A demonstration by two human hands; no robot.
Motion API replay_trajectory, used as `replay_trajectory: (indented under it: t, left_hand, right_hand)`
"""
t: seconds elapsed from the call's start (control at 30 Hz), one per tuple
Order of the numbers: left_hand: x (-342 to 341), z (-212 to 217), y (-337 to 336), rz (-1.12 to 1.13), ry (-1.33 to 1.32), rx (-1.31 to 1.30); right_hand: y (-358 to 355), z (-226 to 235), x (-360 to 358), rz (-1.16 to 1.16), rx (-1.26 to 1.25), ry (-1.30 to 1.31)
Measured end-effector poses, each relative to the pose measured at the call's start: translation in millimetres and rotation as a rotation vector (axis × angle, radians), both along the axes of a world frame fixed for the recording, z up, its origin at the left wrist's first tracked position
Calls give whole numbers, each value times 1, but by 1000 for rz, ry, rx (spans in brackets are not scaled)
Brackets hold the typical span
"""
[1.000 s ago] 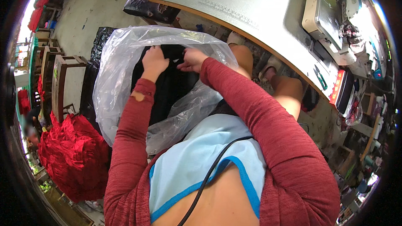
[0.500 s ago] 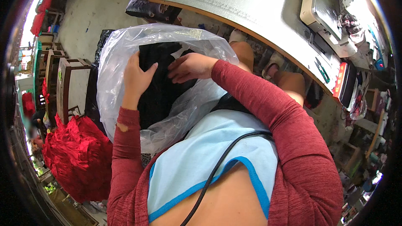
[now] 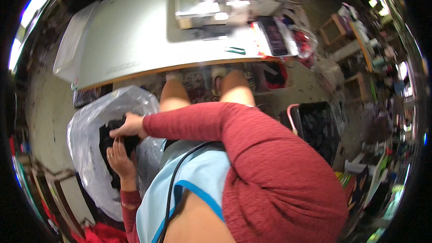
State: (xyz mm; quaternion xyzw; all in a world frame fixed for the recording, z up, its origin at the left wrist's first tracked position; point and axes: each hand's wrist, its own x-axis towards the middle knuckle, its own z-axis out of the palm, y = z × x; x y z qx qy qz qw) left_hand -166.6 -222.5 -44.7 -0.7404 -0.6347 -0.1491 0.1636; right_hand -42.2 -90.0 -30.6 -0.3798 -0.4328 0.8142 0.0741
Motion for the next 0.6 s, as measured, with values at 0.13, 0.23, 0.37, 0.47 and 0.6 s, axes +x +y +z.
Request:
replay_trajectory:
  t: [0.13, 0.23, 0.37, 0.47, 0.6]
  left_hand:
    - [8, -1, -20, 28, -92, -13]
    - [4, 23, -29, -126, -285, -53]
    - [-52, 15, -39, -103, -958, 59]
    - [-98, 19, -24, 27, -1436, -219]
    - [-99, 21, -6, 38, -1859, -574]
  right_hand:
    - [-24, -3, -3, -139, 223, -83]
    - [-29, -3, 3, -141, 392, 35]
    - [-42, 5, -3, -131, 561, 213]
    - [-56, 20, -8, -72, 809, 295]
    - [-79, 38, -8, 26, 1030, 412]
